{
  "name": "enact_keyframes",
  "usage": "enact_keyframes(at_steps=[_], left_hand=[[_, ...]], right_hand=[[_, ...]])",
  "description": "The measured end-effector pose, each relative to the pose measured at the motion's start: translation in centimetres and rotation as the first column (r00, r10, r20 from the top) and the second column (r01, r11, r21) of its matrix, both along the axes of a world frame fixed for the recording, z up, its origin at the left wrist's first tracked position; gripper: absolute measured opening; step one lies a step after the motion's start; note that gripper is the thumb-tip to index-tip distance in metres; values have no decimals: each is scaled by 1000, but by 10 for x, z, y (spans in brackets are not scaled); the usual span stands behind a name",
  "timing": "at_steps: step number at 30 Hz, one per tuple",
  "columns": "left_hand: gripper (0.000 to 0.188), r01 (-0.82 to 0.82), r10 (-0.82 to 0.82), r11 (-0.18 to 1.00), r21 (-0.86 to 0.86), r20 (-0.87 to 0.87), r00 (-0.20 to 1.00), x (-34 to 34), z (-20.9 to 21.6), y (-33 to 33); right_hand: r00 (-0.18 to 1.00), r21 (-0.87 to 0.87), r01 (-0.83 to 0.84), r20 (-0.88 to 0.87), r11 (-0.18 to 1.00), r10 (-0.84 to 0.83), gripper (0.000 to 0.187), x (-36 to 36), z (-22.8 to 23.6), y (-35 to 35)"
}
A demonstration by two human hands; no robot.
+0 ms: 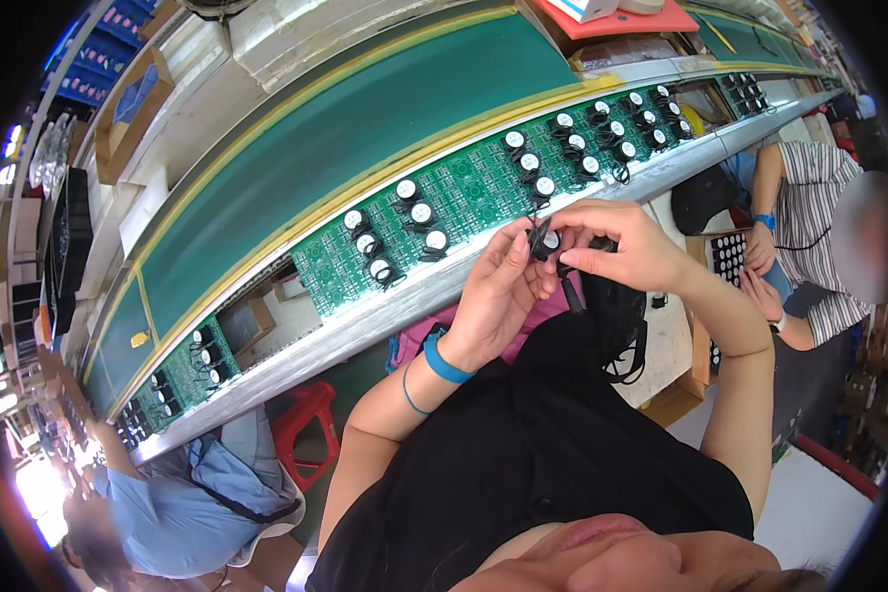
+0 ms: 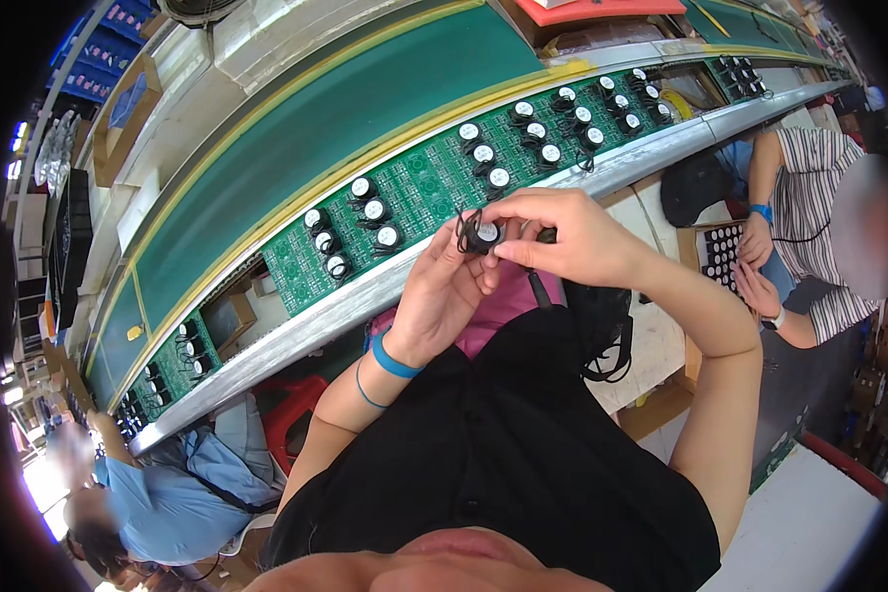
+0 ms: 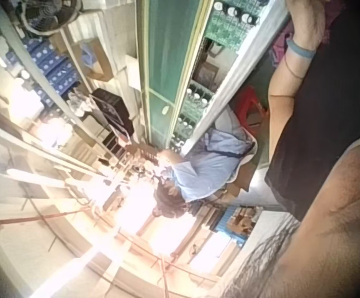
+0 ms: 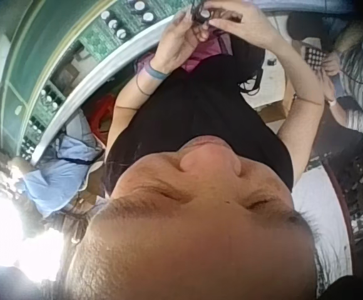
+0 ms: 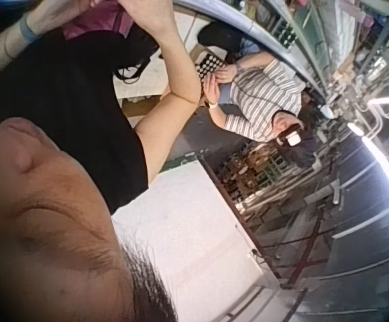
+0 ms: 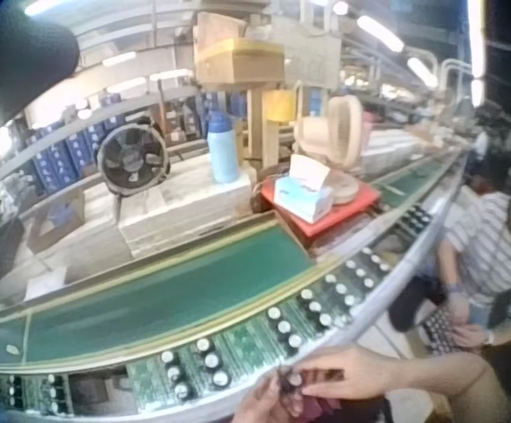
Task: Assembling electronic components onto PCB boards on a production line.
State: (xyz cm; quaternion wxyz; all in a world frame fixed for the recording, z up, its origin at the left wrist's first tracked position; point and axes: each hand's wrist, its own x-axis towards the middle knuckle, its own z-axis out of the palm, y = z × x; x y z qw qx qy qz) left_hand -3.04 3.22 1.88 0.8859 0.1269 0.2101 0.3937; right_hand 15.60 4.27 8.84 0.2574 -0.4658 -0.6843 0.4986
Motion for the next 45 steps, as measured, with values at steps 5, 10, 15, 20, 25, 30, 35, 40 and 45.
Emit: enact_keyframes(at_steps=[5, 10, 15, 20, 25, 30, 35, 40, 45], left_hand=[[36, 12, -11, 995, 102, -8, 1000, -13, -4, -8], [46, -4, 4, 1000, 8, 13, 1000, -47, 3, -30], [27, -25, 324, 863, 505, -514, 794, -101, -9, -63], [19, 410, 935, 321, 854, -355, 7, -153, -11, -47], [25, 575, 898, 438, 691, -320, -301, -175, -28, -41], [23, 642, 900, 435, 632, -302, -313, -175, -33, -40], [20, 629, 903, 429, 648, -310, -297, -175, -33, -42], [18, 619, 903, 429, 658, -311, -295, -174, -35, -40], [19, 623, 924, 381, 684, -267, -272, -174, -37, -38]], right_hand=[[999, 1, -22, 50, 1000, 22, 32, -20, -3, 3], [965, 444, -185, 253, 877, 75, 36, -40, -13, 19], [846, 585, -215, 511, 782, -150, 35, -53, -28, 37], [785, 479, -207, 602, 853, -148, 29, -57, -44, 42], [763, 467, -241, 632, 850, -131, 28, -62, -44, 42], [752, 477, -282, 649, 832, -117, 28, -66, -44, 43], [753, 496, -309, 649, 812, -110, 28, -65, -43, 41], [737, 455, -338, 672, 824, -68, 27, -65, -40, 51], [703, 436, -504, 708, 745, 62, 27, -60, -40, 65]])
